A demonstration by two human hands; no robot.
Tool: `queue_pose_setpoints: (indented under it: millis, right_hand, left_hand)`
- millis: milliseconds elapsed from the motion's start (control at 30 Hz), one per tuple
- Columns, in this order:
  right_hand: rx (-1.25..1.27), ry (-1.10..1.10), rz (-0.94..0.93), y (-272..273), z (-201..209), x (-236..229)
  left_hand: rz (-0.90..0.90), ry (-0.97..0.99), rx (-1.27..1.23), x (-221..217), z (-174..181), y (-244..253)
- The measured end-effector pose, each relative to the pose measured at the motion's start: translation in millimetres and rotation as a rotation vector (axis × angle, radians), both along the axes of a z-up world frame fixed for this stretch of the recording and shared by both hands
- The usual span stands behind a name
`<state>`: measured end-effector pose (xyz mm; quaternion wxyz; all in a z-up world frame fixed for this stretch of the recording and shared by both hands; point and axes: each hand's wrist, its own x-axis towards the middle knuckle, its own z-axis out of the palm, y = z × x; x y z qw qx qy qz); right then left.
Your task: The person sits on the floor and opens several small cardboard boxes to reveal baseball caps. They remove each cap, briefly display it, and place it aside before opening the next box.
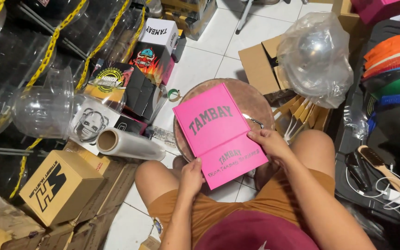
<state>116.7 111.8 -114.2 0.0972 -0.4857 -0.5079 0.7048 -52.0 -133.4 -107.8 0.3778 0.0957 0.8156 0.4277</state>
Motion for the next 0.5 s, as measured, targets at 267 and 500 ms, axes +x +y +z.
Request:
queue_pose_setpoints:
  millis: [267,500]
  right_hand:
    - [-0.125,0.074,-0.081,-1.2,-12.9,1.4]
    - [-0.167,0.15,-0.101,-3.4,-23.6,7.4]
  left_hand:
    - [0.104,-0.074,-0.016,2.5,-5.4,-0.1]
    - [0.192,-0.063,0.046,18.3,18.1,5.0]
